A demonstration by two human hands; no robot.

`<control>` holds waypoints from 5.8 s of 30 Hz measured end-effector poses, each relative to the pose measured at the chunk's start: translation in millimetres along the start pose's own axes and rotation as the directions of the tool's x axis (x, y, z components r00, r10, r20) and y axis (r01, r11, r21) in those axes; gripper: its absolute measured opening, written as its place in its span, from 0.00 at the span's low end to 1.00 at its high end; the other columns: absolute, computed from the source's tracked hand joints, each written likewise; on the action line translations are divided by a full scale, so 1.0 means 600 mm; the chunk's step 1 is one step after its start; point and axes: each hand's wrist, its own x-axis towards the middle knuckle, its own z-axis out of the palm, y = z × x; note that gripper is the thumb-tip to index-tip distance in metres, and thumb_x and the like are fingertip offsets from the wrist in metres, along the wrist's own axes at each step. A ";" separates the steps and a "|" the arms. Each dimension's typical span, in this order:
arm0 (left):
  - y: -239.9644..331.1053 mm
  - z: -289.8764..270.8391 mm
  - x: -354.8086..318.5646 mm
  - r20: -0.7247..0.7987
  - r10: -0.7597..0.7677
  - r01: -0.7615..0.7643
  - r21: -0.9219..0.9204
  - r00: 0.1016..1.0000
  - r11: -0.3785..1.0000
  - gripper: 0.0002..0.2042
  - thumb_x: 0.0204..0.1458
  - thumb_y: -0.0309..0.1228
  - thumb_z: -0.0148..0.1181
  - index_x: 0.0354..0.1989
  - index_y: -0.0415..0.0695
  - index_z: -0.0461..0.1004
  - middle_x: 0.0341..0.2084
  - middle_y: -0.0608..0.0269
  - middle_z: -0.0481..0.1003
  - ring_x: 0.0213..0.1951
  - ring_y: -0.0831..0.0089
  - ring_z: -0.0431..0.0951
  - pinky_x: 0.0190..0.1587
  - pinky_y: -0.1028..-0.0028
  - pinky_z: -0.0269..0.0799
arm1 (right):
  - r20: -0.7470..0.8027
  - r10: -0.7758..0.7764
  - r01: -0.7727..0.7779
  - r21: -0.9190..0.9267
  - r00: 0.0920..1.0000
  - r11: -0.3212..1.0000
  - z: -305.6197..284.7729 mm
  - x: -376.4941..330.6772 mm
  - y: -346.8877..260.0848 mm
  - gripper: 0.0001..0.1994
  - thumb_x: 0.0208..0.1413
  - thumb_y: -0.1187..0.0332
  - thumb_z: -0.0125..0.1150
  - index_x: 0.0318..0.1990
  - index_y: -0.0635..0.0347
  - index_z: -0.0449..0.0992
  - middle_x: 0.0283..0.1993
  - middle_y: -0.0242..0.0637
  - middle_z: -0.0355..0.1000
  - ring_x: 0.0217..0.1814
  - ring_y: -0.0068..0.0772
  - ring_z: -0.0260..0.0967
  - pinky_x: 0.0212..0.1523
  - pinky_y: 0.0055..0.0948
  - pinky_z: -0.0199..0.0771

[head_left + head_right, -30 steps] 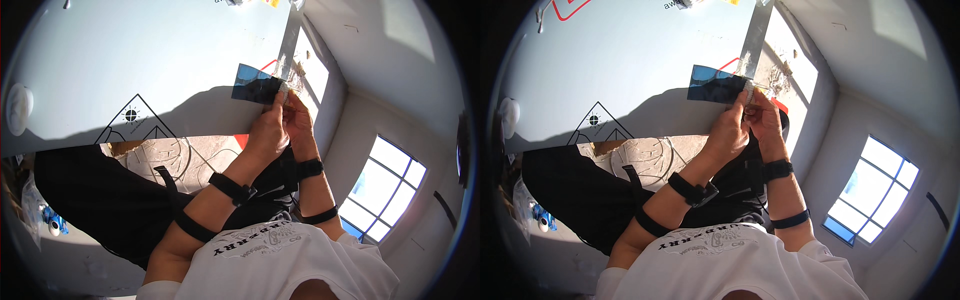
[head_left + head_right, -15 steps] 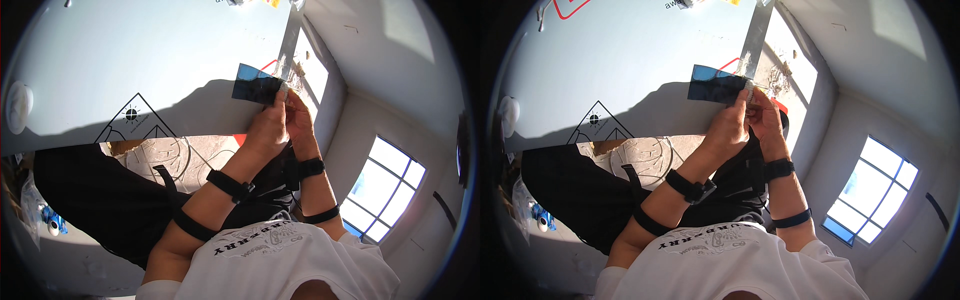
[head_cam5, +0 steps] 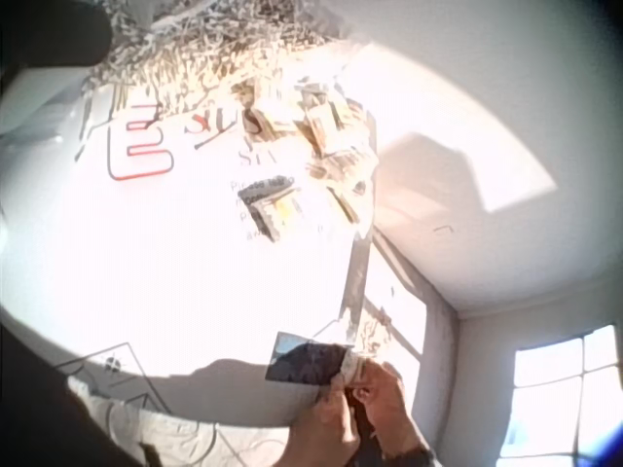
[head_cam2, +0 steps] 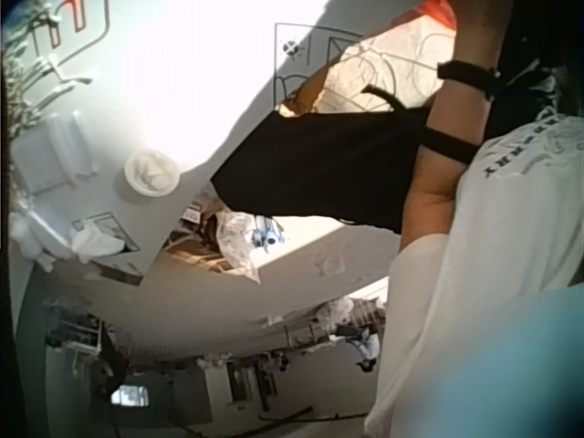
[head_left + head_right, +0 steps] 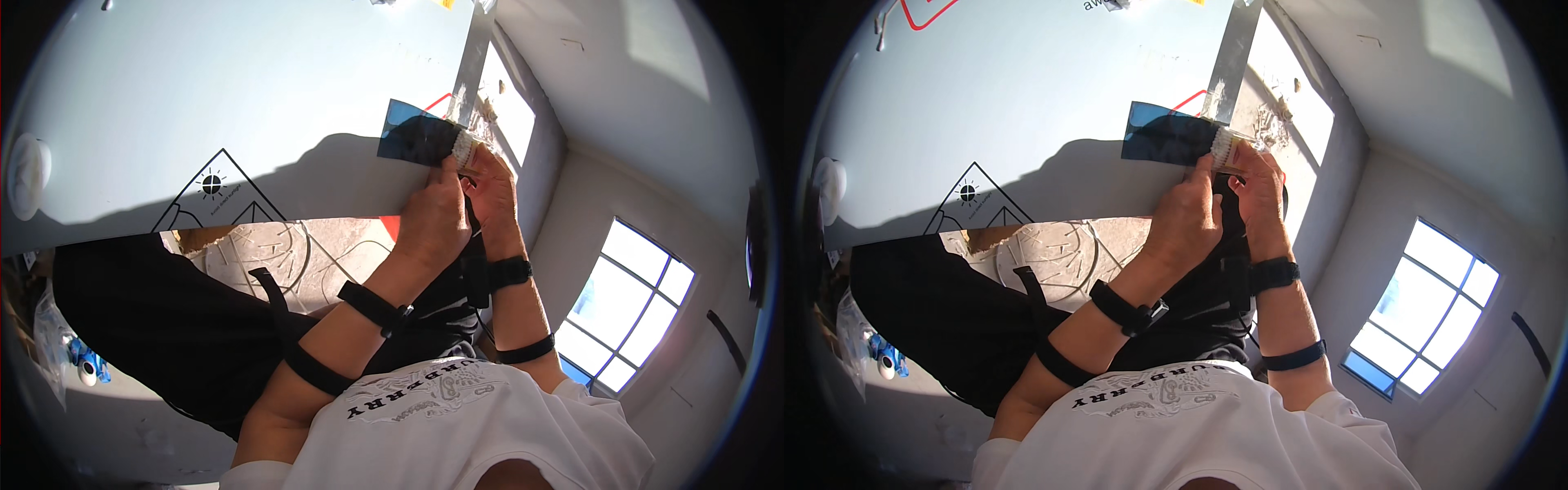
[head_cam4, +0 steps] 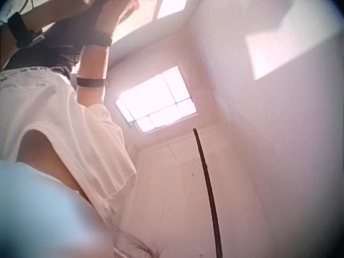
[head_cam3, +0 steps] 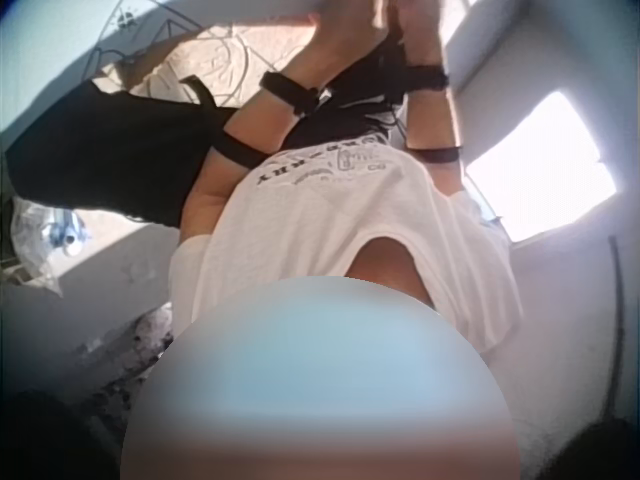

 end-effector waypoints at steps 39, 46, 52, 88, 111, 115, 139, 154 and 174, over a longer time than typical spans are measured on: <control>0.001 -0.001 0.000 0.061 -0.046 0.047 -0.026 0.997 0.999 0.26 0.49 0.22 0.52 0.59 0.29 0.58 0.26 0.39 0.75 0.30 0.45 0.76 0.34 0.56 0.73 | -0.150 -0.085 0.075 -0.067 0.985 0.995 0.037 0.061 0.012 0.21 0.58 0.46 0.55 0.24 0.53 0.66 0.17 0.30 0.66 0.11 0.26 0.65 0.04 0.24 0.53; 0.001 -0.003 -0.001 0.036 -0.033 0.033 -0.012 0.999 0.999 0.23 0.50 0.22 0.52 0.56 0.27 0.61 0.25 0.38 0.74 0.29 0.45 0.76 0.33 0.56 0.72 | -0.199 -0.094 0.079 -0.082 0.975 0.994 0.041 0.063 0.017 0.22 0.57 0.45 0.56 0.25 0.53 0.65 0.17 0.31 0.66 0.12 0.26 0.65 0.04 0.25 0.52; 0.005 -0.006 0.000 0.032 -0.031 0.032 -0.004 0.999 0.999 0.21 0.49 0.22 0.52 0.53 0.28 0.64 0.24 0.37 0.74 0.30 0.44 0.76 0.34 0.55 0.71 | -0.235 -0.111 0.103 -0.045 0.966 0.994 0.041 0.067 0.021 0.22 0.56 0.43 0.55 0.28 0.53 0.63 0.18 0.31 0.66 0.12 0.27 0.65 0.04 0.25 0.52; -0.004 0.005 -0.002 -0.097 0.036 -0.042 -0.066 0.995 0.997 0.19 0.46 0.20 0.56 0.48 0.32 0.66 0.30 0.41 0.75 0.30 0.45 0.76 0.33 0.57 0.72 | 0.368 -0.098 0.080 0.064 0.925 0.995 -0.024 0.029 0.000 0.17 0.57 0.62 0.60 0.49 0.60 0.70 0.40 0.37 0.74 0.37 0.29 0.73 0.32 0.25 0.74; -0.017 0.020 -0.001 -0.175 0.066 -0.099 -0.189 0.982 0.977 0.18 0.47 0.21 0.55 0.49 0.31 0.66 0.22 0.45 0.72 0.26 0.49 0.74 0.31 0.61 0.70 | 0.492 -0.089 0.028 0.129 0.866 0.991 -0.052 0.031 0.016 0.16 0.57 0.74 0.56 0.52 0.63 0.66 0.46 0.41 0.73 0.45 0.35 0.74 0.45 0.34 0.77; -0.017 0.020 0.001 -0.178 0.053 -0.089 -0.200 0.983 0.976 0.19 0.48 0.22 0.55 0.50 0.31 0.67 0.20 0.46 0.72 0.25 0.52 0.74 0.32 0.62 0.70 | 0.489 -0.084 0.019 0.137 0.868 0.990 -0.050 0.031 0.014 0.15 0.58 0.74 0.56 0.52 0.63 0.66 0.45 0.41 0.73 0.45 0.35 0.74 0.44 0.34 0.77; -0.008 0.018 0.011 -0.010 -0.228 0.202 -0.419 0.974 0.885 0.23 0.47 0.25 0.53 0.53 0.31 0.66 0.39 0.36 0.74 0.42 0.44 0.76 0.46 0.60 0.71 | 0.404 -0.058 -0.008 0.160 0.913 0.987 -0.028 0.019 0.007 0.13 0.52 0.78 0.61 0.45 0.62 0.69 0.39 0.38 0.74 0.35 0.30 0.74 0.33 0.26 0.76; -0.012 0.021 0.014 -0.091 -0.047 0.024 -0.236 0.995 0.971 0.24 0.46 0.21 0.58 0.53 0.31 0.62 0.18 0.51 0.70 0.22 0.56 0.73 0.28 0.63 0.69 | 0.348 -0.089 0.042 0.142 0.933 0.989 -0.014 0.011 0.003 0.13 0.50 0.77 0.63 0.43 0.63 0.69 0.37 0.37 0.74 0.33 0.28 0.73 0.31 0.23 0.74; -0.007 0.014 0.007 -0.031 0.024 -0.027 -0.100 0.999 0.995 0.28 0.46 0.21 0.58 0.57 0.29 0.58 0.32 0.37 0.73 0.33 0.43 0.75 0.36 0.58 0.72 | 0.294 -0.125 0.077 0.170 0.948 0.982 -0.005 0.010 0.011 0.09 0.52 0.74 0.63 0.40 0.62 0.71 0.35 0.36 0.75 0.32 0.26 0.75 0.31 0.23 0.78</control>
